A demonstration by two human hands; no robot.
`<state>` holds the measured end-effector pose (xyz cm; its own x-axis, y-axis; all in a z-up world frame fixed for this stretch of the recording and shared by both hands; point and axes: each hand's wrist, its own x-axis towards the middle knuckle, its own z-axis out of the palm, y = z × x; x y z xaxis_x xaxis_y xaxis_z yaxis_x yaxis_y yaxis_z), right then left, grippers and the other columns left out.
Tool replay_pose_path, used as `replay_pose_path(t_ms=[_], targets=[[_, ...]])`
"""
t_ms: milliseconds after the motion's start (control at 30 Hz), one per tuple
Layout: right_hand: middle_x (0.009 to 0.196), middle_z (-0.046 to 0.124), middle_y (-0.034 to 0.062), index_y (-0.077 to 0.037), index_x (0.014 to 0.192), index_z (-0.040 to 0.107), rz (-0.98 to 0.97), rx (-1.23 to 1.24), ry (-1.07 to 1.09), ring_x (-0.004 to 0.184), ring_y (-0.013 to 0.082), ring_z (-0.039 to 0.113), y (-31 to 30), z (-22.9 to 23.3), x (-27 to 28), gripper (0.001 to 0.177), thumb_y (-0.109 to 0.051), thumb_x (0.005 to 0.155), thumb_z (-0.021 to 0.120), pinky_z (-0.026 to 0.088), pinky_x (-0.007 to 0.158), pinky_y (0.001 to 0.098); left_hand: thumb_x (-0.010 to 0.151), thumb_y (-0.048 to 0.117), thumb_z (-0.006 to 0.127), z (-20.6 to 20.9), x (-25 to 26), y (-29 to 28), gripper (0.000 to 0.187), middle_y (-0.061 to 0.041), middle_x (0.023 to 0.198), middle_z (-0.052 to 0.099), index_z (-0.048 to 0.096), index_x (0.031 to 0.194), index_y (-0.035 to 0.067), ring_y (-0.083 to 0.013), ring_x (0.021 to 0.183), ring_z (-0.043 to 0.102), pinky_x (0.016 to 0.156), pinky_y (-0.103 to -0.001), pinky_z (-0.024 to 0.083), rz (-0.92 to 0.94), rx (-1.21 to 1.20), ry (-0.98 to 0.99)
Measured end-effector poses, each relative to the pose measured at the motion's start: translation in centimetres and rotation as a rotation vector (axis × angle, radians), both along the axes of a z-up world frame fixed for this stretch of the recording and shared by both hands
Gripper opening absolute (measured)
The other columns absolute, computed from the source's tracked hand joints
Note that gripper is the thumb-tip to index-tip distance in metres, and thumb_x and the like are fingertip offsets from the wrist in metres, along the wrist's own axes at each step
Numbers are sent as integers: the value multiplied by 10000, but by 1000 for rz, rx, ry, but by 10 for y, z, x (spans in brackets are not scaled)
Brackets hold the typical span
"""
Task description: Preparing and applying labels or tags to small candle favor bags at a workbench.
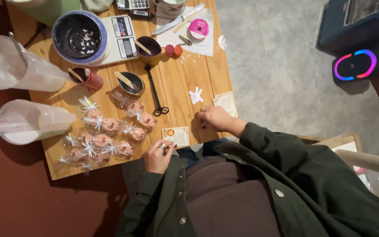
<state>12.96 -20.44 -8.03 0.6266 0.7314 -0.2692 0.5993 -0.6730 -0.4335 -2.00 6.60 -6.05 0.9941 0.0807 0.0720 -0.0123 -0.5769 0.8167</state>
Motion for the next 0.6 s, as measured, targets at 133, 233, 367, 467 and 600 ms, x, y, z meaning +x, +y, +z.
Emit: replay_pose_path(t_ms=[133, 233, 367, 467, 600], targets=[[893, 698, 113, -119, 884, 764, -306, 164, -4, 847, 311, 672, -25, -3, -3, 98, -162, 799, 743, 559, 710, 431, 848, 170, 795, -16, 6, -6, 147, -52, 1094, 727, 755, 970, 98, -282, 1077, 661, 910, -430, 523, -151, 130, -76], [782, 733, 48, -64, 954, 742, -754, 204, 438, 714, 149, 707, -52, -40, -10, 145, -186, 937, 666, 548, 663, 314, 864, 214, 750, -31, 15, -31, 322, -40, 1372, 646, 727, 1169, 112, -288, 1345, 506, 1114, -508, 386, -406, 319, -163], [740, 647, 21, 19, 947, 746, -959, 396, 780, 672, 93, 542, -67, -69, -26, 228, -146, 1008, 602, 430, 598, 276, 874, 292, 720, -13, 31, -57, 478, -20, 1514, 535, 662, 1310, 102, -259, 1473, 364, 1195, -525, 273, -614, 462, -123], [728, 633, -8, 6, 1000, 770, -962, 504, 821, 672, 71, 547, -66, -78, -29, 237, -105, 985, 561, 467, 617, 240, 869, 373, 689, -16, 33, -66, 594, -24, 1552, 474, 602, 1384, 89, -248, 1503, 297, 1195, -523, 216, -712, 582, -108], [746, 666, 9, 19, 986, 764, -944, 505, 822, 665, 82, 555, -56, -75, -24, 249, -129, 1004, 564, 482, 622, 254, 901, 406, 656, -23, 35, -69, 623, -41, 1580, 441, 562, 1428, 86, -251, 1520, 272, 1204, -533, 172, -721, 643, -87]])
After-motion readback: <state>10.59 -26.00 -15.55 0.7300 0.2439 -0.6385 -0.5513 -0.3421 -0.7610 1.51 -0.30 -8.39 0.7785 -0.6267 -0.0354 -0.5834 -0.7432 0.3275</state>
